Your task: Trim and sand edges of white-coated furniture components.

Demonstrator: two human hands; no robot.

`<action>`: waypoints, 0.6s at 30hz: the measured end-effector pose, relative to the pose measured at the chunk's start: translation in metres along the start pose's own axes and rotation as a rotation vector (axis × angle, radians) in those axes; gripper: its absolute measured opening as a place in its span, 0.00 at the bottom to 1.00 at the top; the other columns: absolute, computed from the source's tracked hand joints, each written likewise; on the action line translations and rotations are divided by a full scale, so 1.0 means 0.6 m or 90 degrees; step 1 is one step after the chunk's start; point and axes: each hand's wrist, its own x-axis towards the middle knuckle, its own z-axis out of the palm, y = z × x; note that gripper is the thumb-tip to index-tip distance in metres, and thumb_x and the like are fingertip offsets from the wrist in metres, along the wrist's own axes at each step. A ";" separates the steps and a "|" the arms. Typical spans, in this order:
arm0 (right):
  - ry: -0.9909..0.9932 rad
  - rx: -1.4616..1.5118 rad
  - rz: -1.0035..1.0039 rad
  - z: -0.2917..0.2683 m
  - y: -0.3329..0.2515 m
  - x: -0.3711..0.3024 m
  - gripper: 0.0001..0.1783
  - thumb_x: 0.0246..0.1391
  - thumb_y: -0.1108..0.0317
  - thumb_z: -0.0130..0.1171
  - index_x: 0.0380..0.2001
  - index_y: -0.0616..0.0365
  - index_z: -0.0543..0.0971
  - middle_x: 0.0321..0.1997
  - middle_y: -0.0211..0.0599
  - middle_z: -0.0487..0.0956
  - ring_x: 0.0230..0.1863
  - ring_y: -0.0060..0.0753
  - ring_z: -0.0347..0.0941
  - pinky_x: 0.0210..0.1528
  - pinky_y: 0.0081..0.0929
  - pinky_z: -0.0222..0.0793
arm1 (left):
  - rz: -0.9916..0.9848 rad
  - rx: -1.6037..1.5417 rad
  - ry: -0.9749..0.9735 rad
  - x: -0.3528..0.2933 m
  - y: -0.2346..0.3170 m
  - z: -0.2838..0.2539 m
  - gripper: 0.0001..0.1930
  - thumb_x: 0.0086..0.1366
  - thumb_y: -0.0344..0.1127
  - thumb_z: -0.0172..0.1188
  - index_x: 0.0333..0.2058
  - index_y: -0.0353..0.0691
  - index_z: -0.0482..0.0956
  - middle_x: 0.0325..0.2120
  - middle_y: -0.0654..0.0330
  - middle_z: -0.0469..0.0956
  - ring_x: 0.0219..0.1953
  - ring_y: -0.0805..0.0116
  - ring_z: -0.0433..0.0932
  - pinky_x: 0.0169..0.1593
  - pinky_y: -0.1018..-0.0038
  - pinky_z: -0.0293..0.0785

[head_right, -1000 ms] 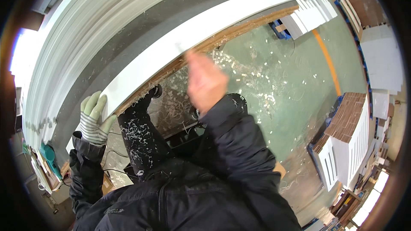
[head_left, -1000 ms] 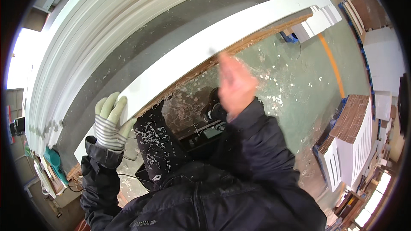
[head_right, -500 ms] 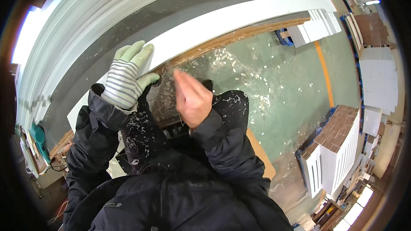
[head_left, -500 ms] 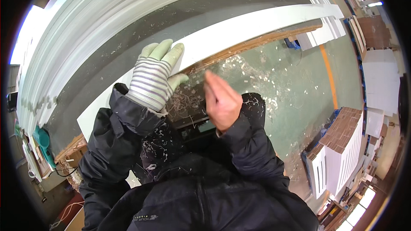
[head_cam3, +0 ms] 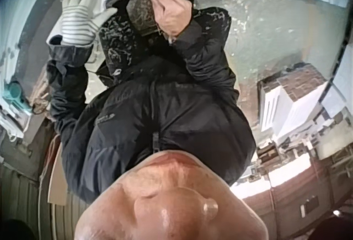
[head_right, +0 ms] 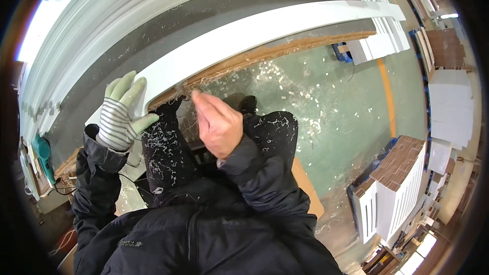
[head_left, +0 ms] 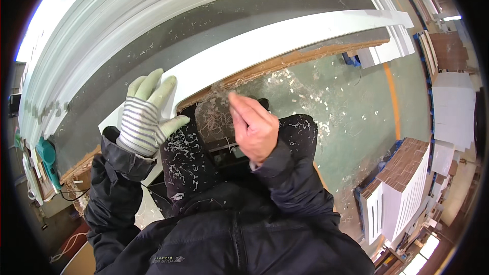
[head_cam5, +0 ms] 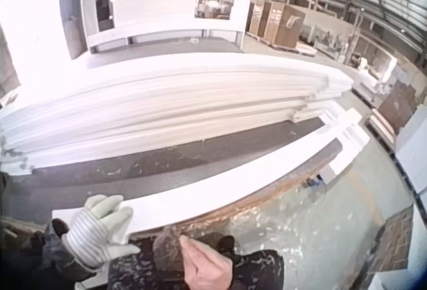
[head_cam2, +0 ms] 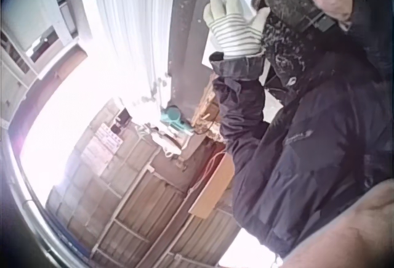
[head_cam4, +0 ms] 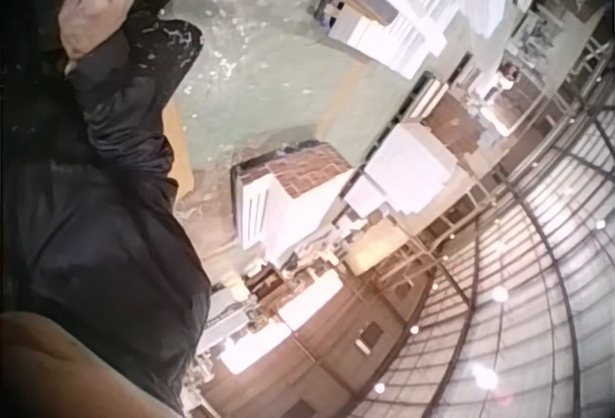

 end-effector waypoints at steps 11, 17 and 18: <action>-0.064 -0.021 -0.072 0.019 -0.027 -0.008 0.22 0.51 0.81 0.62 0.52 0.62 0.81 0.43 0.49 0.83 0.42 0.46 0.83 0.46 0.34 0.81 | -0.005 0.032 0.004 -0.006 0.029 0.014 0.46 0.44 0.51 0.77 0.63 0.45 0.70 0.63 0.44 0.66 0.60 0.39 0.65 0.63 0.51 0.67; 0.072 -0.063 0.095 -0.057 0.028 0.050 0.18 0.58 0.80 0.58 0.52 0.62 0.81 0.40 0.48 0.83 0.38 0.44 0.83 0.40 0.33 0.81 | -0.018 0.043 0.015 -0.055 -0.001 -0.027 0.49 0.40 0.51 0.78 0.63 0.45 0.70 0.64 0.45 0.65 0.62 0.39 0.64 0.62 0.52 0.68; 0.068 -0.059 0.095 -0.050 0.026 0.044 0.18 0.58 0.80 0.58 0.52 0.62 0.81 0.40 0.48 0.83 0.38 0.44 0.83 0.40 0.33 0.81 | -0.022 0.044 0.014 -0.060 -0.005 -0.023 0.49 0.40 0.51 0.78 0.63 0.45 0.70 0.64 0.45 0.65 0.62 0.39 0.64 0.62 0.52 0.68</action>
